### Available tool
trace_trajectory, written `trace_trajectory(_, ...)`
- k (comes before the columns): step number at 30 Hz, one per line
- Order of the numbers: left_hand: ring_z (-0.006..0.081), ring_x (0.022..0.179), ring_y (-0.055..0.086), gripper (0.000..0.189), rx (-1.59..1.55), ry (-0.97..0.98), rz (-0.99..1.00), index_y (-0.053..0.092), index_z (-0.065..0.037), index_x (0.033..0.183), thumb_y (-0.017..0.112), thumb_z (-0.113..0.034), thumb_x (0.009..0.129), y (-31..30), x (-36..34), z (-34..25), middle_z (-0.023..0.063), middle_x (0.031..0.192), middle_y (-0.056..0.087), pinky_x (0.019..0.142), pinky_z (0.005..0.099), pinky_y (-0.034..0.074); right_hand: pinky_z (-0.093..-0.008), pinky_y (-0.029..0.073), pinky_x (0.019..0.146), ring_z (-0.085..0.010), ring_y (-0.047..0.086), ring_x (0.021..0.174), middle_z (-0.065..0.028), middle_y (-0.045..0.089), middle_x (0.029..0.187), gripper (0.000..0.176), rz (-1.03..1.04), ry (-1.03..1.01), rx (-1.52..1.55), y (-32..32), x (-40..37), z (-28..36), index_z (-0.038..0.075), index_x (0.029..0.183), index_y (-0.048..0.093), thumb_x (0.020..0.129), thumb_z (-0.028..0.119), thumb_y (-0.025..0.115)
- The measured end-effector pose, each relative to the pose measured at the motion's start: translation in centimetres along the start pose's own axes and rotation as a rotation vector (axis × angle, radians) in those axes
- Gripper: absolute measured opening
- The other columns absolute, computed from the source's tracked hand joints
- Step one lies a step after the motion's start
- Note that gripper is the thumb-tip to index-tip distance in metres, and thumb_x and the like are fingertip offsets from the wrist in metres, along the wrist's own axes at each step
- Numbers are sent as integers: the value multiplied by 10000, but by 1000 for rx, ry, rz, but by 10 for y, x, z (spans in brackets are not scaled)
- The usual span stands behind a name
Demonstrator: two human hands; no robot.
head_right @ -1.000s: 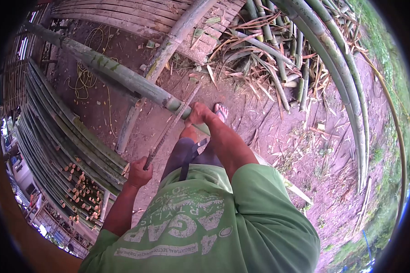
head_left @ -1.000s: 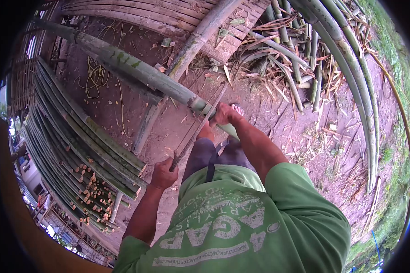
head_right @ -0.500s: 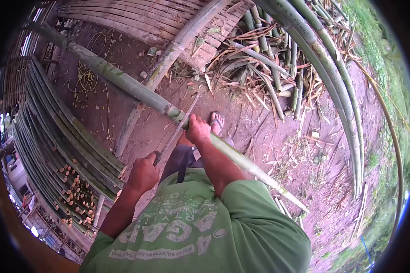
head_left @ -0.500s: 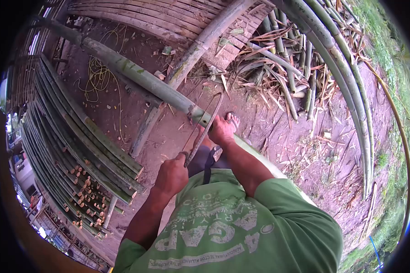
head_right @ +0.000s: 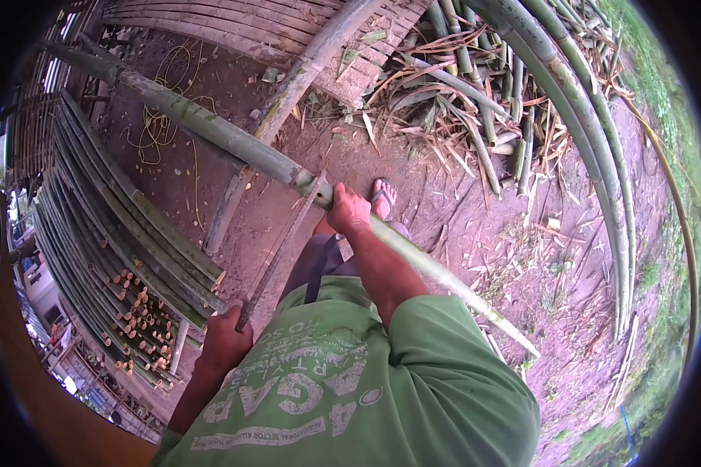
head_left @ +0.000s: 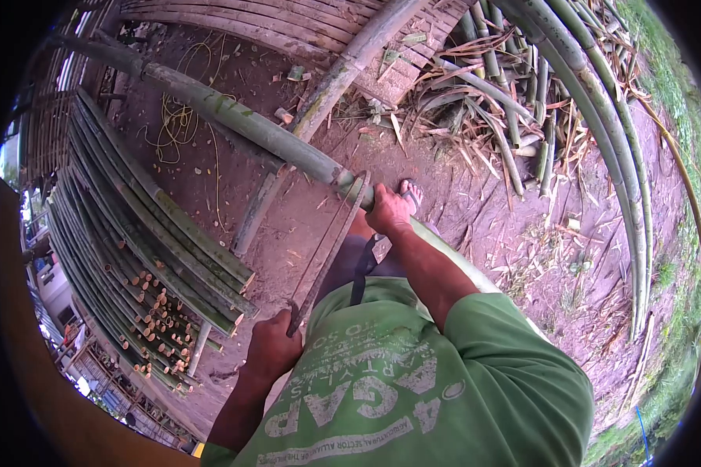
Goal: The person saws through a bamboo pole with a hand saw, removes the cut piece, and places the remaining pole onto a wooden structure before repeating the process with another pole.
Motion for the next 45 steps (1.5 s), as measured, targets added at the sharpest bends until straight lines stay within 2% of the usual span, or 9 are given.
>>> trace_trajectory(2,430,666,617,123,-52,-73,15,518,22,767,589,-78,750,-4,-17,1,259,674,583,589,482,472,-481,511,784,-378,639,940,-180,631,979,303,-6,-1,10,1,-2,-1,83,1017,492,756,167,619)
trace_trajectory(7,424,669,615,169,-21,81,-16,505,-2,817,625,-72,720,11,3,6,231,681,598,623,494,496,-485,510,776,-376,621,950,-172,613,985,433,-58,-14,-46,4,-4,0,80,1050,473,720,236,705)
trace_trajectory(9,424,672,615,178,-38,96,-51,503,1,814,628,-77,715,18,9,3,235,681,598,624,494,497,-485,510,775,-379,620,952,-173,613,989,436,-58,-23,-43,5,-2,-1,79,1055,474,723,242,704)
trace_trajectory(12,427,676,614,182,-60,14,-7,499,6,807,628,-82,714,18,1,11,240,681,599,639,496,498,-487,510,773,-383,620,950,-174,613,993,440,-93,-52,-32,5,-5,-1,79,1061,475,727,252,703)
trace_trajectory(15,428,674,614,178,-16,58,4,497,7,804,623,-82,716,11,3,14,240,681,600,626,493,498,-490,510,770,-387,621,945,-176,614,995,440,-82,-55,-82,-7,-8,7,78,1064,477,733,261,699)
trace_trajectory(18,417,606,596,137,-61,101,-77,481,7,750,600,-56,725,9,2,12,219,602,555,541,468,449,-493,510,770,-389,622,939,-176,614,994,435,-81,-49,-105,-10,-8,8,77,1061,479,735,263,698)
trace_trajectory(21,419,648,611,159,-70,29,30,498,-1,791,616,-77,715,3,-8,11,226,661,595,588,483,495,-495,511,771,-388,622,937,-175,613,991,433,-91,-47,-98,-1,-5,4,77,1060,481,733,260,699)
trace_trajectory(35,401,629,603,152,-75,38,-8,488,-17,767,622,-65,712,6,-17,17,197,642,572,586,463,493,-491,513,768,-384,625,934,-175,614,982,435,-86,-34,-40,13,0,-4,83,1062,479,727,250,700)
trace_trajectory(45,404,628,603,156,-40,31,-3,489,-21,768,627,-75,718,9,-15,18,199,642,579,581,462,491,-490,504,767,-381,625,938,-172,614,968,400,-92,-45,-116,-9,-6,10,73,1040,480,732,229,682)
Point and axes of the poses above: each hand's wrist, its own x-axis towards the middle knuckle, its own y-axis out of the palm, z = x × y, the point moved 3 cm from there along x, towards the middle knuckle
